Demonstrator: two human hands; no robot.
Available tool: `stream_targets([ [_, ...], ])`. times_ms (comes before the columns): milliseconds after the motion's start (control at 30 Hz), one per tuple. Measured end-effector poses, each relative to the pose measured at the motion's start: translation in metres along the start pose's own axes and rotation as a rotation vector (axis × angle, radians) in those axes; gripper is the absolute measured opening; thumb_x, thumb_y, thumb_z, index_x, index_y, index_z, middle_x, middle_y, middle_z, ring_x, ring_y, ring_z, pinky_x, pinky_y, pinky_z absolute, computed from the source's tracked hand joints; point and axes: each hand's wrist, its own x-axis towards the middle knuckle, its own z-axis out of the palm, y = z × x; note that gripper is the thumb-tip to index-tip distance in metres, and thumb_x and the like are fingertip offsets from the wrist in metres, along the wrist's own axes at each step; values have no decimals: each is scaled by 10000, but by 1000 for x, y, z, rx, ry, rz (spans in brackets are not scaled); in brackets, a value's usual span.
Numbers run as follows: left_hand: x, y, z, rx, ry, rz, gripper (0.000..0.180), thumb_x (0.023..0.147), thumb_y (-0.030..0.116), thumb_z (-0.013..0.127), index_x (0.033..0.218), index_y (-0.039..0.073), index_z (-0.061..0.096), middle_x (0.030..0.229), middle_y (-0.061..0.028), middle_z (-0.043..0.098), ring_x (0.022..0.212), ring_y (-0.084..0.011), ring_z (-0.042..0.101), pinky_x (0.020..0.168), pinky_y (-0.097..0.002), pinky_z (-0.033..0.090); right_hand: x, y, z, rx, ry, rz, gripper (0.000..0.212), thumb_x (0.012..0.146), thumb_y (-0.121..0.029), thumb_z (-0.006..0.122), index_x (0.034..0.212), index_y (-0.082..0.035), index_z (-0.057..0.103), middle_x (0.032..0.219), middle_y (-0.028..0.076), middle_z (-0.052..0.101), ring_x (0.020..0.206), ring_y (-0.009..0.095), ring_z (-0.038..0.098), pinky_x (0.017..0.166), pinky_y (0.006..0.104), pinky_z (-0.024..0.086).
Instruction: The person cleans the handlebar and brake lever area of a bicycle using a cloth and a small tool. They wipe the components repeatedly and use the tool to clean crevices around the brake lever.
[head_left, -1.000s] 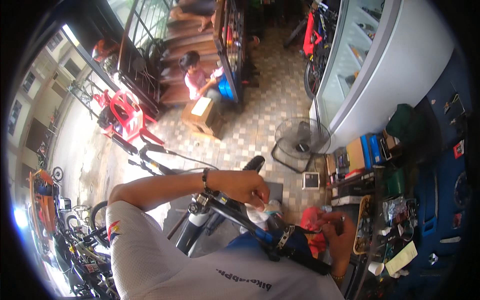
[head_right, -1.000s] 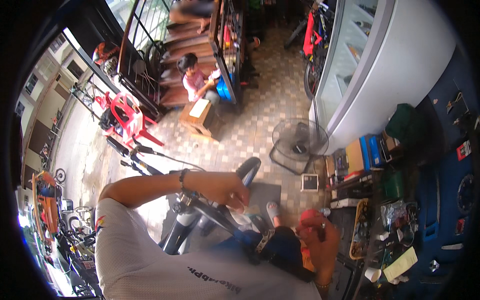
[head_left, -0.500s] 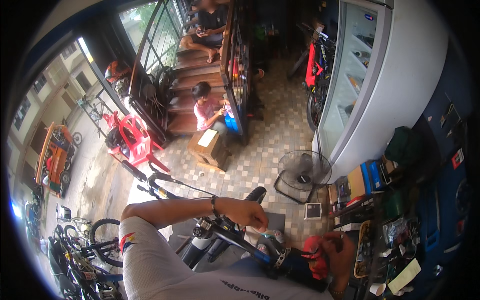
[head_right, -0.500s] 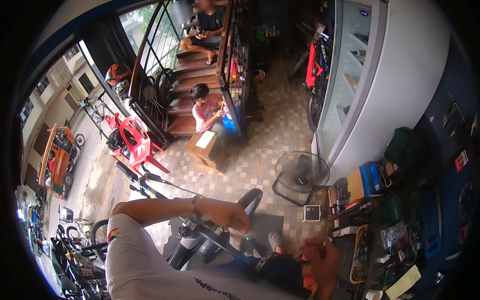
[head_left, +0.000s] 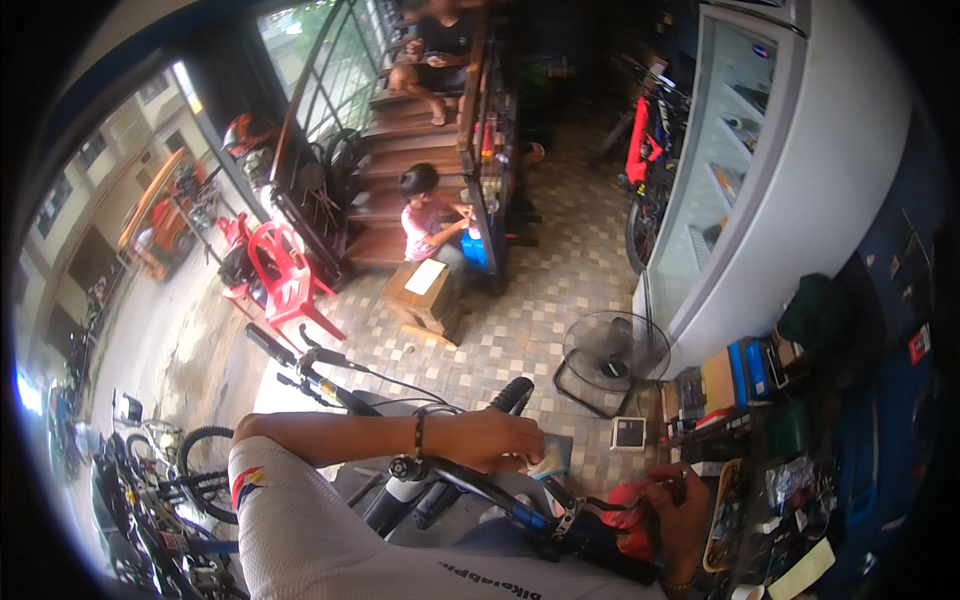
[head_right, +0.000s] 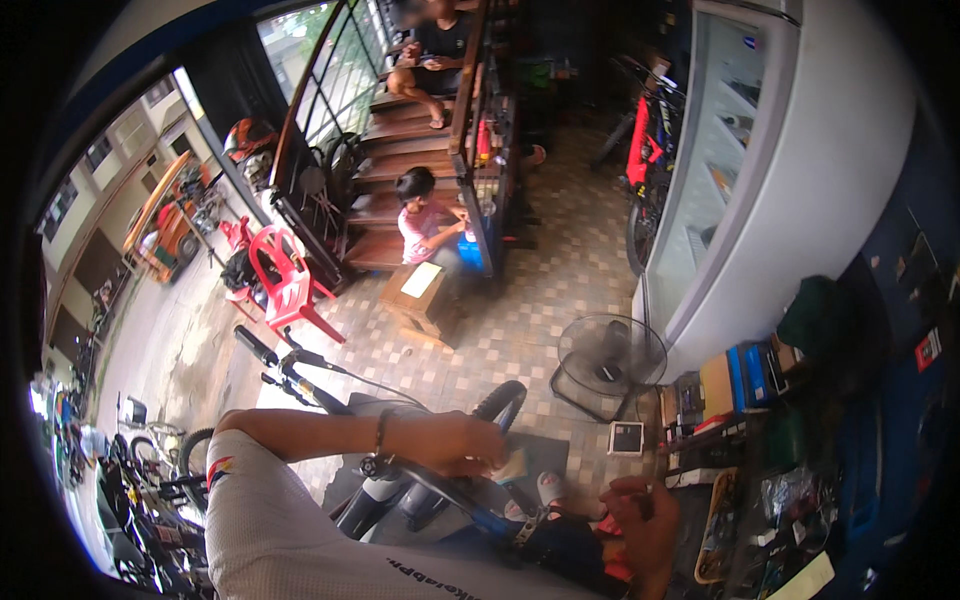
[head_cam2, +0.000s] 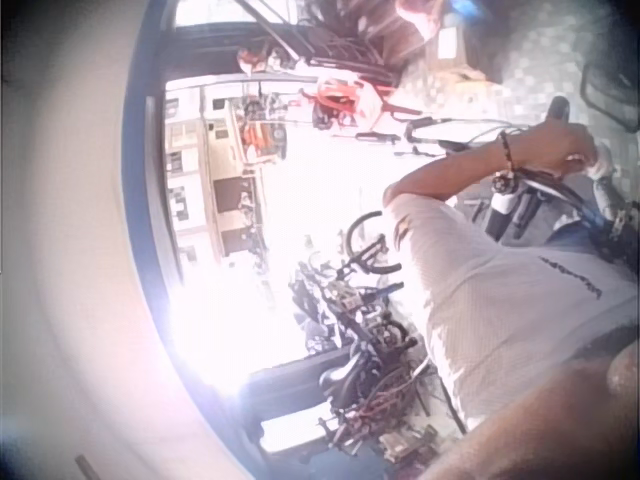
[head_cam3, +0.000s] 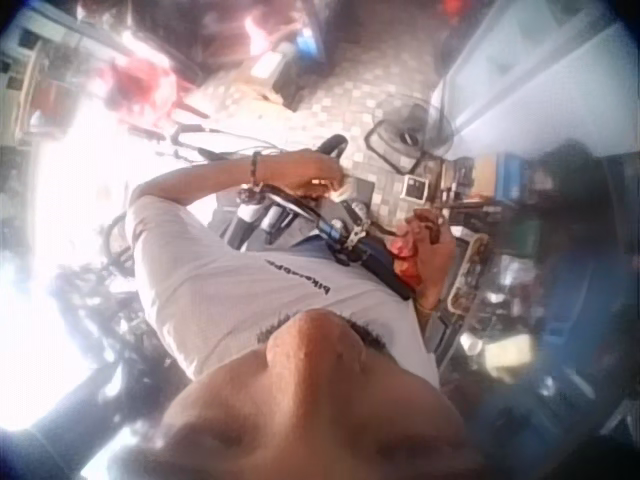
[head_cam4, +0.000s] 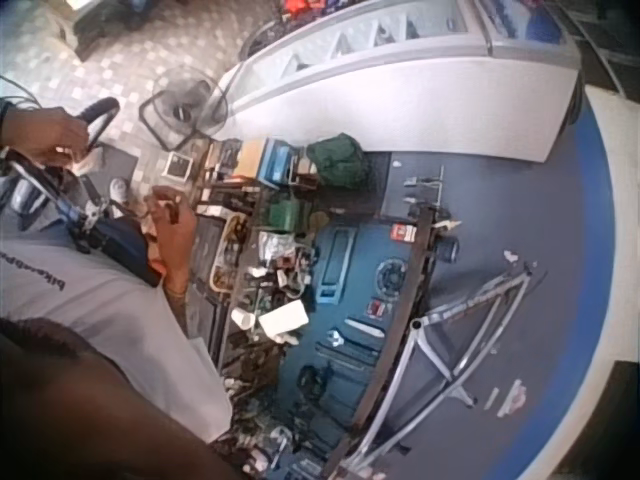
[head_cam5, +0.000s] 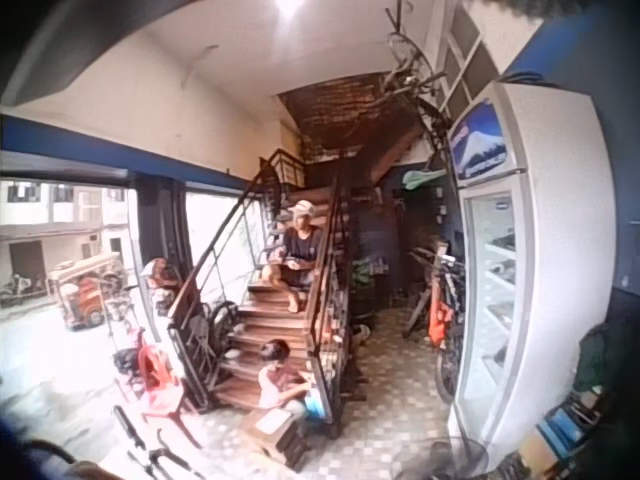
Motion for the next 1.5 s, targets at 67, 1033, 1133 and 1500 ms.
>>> stream_targets([
  [67, -4, 0, -6, -140, -44, -108, 182, 1057, 205, 708, 1056, 22, 699, 1073, -154, 718, 1007, -406, 694, 901, -490, 554, 11, 14, -3, -92, -2, -75, 234, 1007, -117, 787, 1181, 20, 711, 1055, 106, 795, 929, 176, 755, 849, 321, 623],
  [1033, 23, -53, 17, -159, -54, -32, 265, 1015, 309, 797, 1030, 44, 802, 967, -131, 809, 961, -282, 768, 837, -421, 566, 40, 35, -7, -174, -116, -267, 341, 1108, -231, 750, 1275, 63, 712, 1162, 169, 767, 1010, 225, 726, 879, 351, 620],
  [1133, 10, -39, 27, 8, 112, 24, 261, 978, 307, 813, 1008, 50, 772, 972, -133, 783, 981, -337, 758, 830, -458, 564, 44, 38, -12, -205, -154, -260, 332, 1101, -220, 756, 1293, 45, 707, 1155, 162, 760, 1004, 216, 725, 895, 351, 614],
  [1500, -22, -30, -7, -191, 283, -243, 243, 1077, 217, 699, 1138, -17, 728, 973, -163, 780, 892, -276, 767, 829, -435, 584, 42, 0, 6, -154, -98, -126, 220, 1021, -75, 780, 1216, 4, 716, 1070, 73, 752, 972, 155, 742, 900, 313, 583],
])
